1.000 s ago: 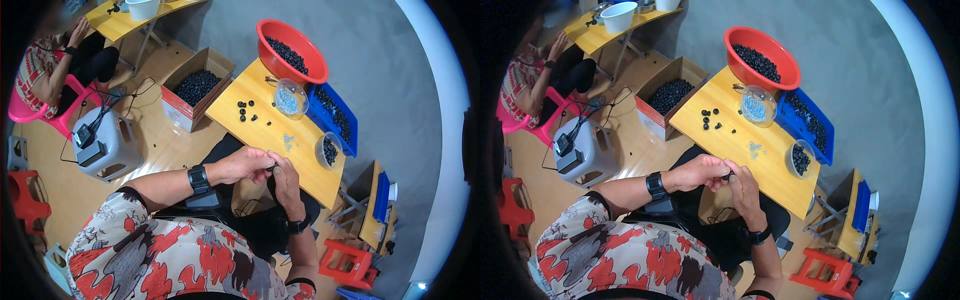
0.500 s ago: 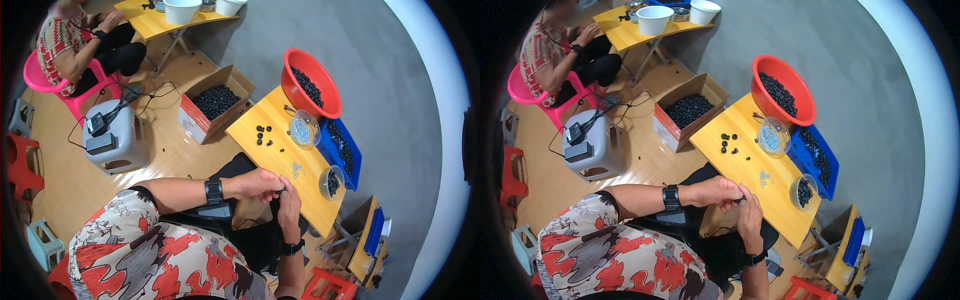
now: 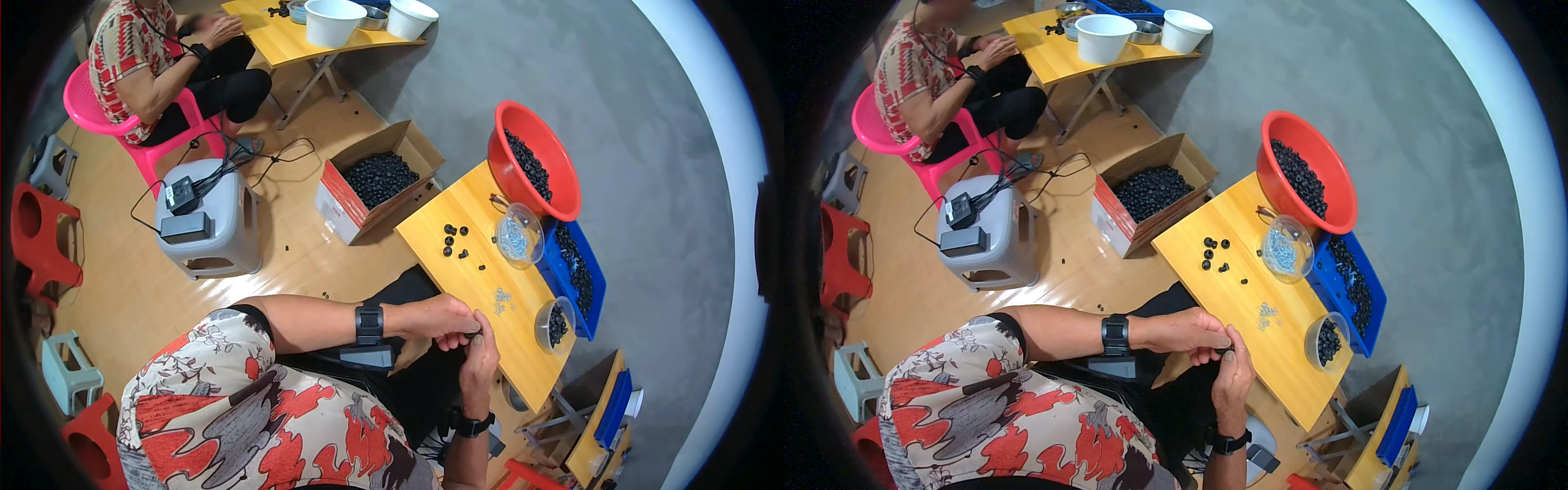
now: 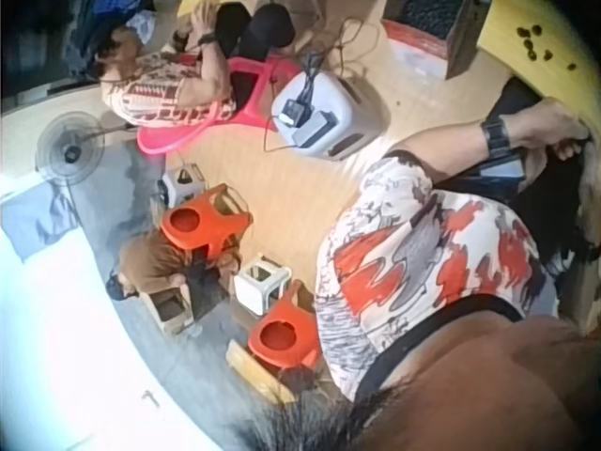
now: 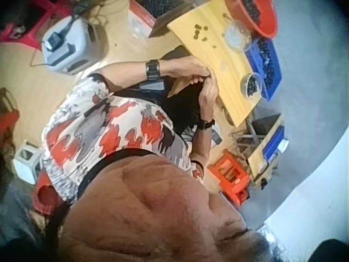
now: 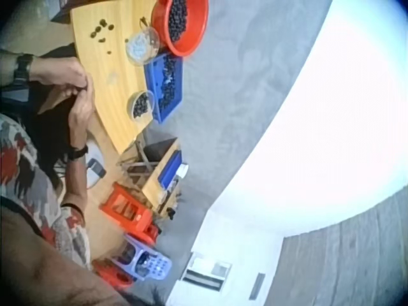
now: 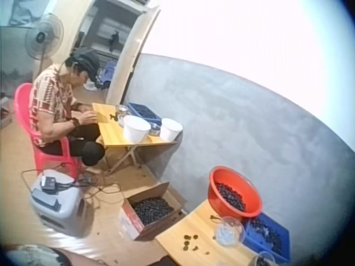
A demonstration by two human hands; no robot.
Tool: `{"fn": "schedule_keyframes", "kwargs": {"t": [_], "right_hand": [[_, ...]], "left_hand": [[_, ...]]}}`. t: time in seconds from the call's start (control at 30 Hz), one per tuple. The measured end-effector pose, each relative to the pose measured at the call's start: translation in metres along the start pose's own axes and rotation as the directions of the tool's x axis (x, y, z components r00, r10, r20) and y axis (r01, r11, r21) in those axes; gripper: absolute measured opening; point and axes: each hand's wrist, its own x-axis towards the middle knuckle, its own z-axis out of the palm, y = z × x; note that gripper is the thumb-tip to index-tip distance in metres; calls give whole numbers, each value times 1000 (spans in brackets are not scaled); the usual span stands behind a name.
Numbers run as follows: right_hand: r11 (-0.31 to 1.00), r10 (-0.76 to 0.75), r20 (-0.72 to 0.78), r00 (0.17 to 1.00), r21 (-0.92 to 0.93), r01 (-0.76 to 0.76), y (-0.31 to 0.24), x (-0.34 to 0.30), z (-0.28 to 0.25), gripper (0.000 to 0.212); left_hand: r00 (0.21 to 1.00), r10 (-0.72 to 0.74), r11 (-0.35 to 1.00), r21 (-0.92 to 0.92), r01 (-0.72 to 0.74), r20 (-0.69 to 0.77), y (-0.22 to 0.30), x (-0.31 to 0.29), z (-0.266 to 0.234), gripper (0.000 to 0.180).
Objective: Assembling small black plastic components by inserting metal pins into them.
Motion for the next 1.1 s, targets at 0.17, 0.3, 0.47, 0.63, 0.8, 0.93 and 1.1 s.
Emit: {"fn": "schedule_keyframes", "kwargs": {"t": [0.17, 0.3, 0.47, 0.63, 0.8, 0.93, 1.1], "right_hand": [[999, 32, -8, 999, 31, -32, 7, -5, 0, 38], [994, 54, -25, 998, 97, -52, 7, -11, 1, 37], [998, 0, -46, 999, 66, 3, -6, -13, 0, 36], [995, -95, -47, 994, 15, 95, -7, -17, -2, 36], [1000, -17, -29, 999, 10, 17, -10, -23, -2, 37], [998, -62, -53, 997, -34, 61, -13, -25, -3, 37], [998, -60, -78, 995, -41, 57, -13, -28, -3, 37]], "left_hand": [[1000, 27, 999, 21, -27, 15, 0, -1, 3, 22], [999, 6, 1000, 28, -7, 34, -1, 0, 7, 23], [999, -3, 999, -33, 4, 33, -5, -1, 4, 25], [997, 4, 1000, -23, -2, 71, -3, -1, 7, 24], [996, -11, 1000, -20, 13, 89, -3, -4, 8, 25], [996, -7, 1000, 11, 7, 88, -1, -5, 10, 25], [993, 12, 1000, -23, -9, 120, -5, -4, 11, 25]]}}
